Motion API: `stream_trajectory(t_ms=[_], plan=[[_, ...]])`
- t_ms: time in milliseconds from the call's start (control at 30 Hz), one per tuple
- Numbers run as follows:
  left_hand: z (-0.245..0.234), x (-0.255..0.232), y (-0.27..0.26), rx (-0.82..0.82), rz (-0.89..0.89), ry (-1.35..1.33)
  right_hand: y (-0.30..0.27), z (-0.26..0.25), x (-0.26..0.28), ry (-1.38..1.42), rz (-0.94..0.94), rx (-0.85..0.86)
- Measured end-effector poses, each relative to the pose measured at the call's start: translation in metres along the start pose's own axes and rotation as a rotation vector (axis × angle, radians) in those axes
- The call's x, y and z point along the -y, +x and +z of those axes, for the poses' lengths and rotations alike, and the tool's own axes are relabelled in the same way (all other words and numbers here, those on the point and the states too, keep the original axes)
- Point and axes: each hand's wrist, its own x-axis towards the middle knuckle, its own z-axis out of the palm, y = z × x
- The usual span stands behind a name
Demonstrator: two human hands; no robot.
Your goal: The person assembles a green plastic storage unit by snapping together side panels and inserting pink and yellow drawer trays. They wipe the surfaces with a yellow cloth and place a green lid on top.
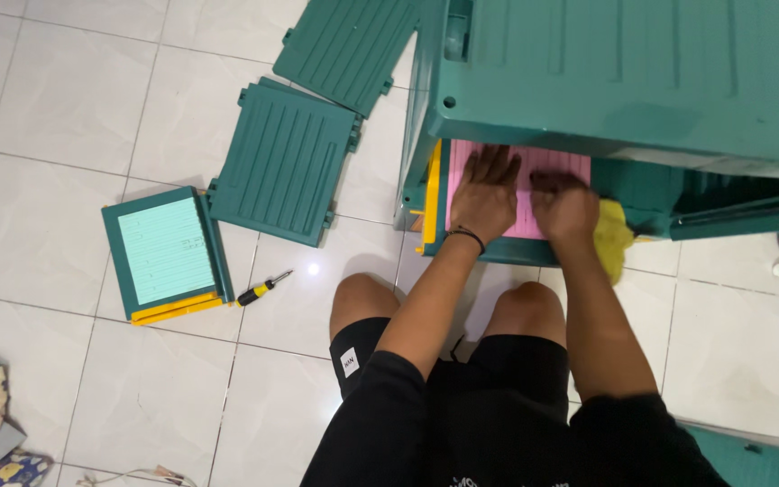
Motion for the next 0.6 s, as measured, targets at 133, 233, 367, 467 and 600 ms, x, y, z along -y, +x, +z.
stream_trajectory(t_ms=[133,233,367,467,600], plan=[[0.009,0.003,0.001,-0.118,0.015,-0.072,-0.065,-0.046,0.026,0.151,0.170,0.148],[0.013,0.006,0.004,-0.081,0.026,-0.056,-0.078,-0.061,0.040,0.310,0.177,0.078],[0.013,0.006,0.002,-0.067,0.038,-0.012,-0.066,-0.046,0.049,0.158,0.074,-0.012],[0.010,0.007,0.002,-0.119,0.071,-0.085,-0.047,-0.023,0.045,0.014,-0.007,-0.109],[0.014,0.007,0.000,-0.142,0.080,-0.064,-0.003,0.011,0.020,-0.030,0.007,-0.080]])
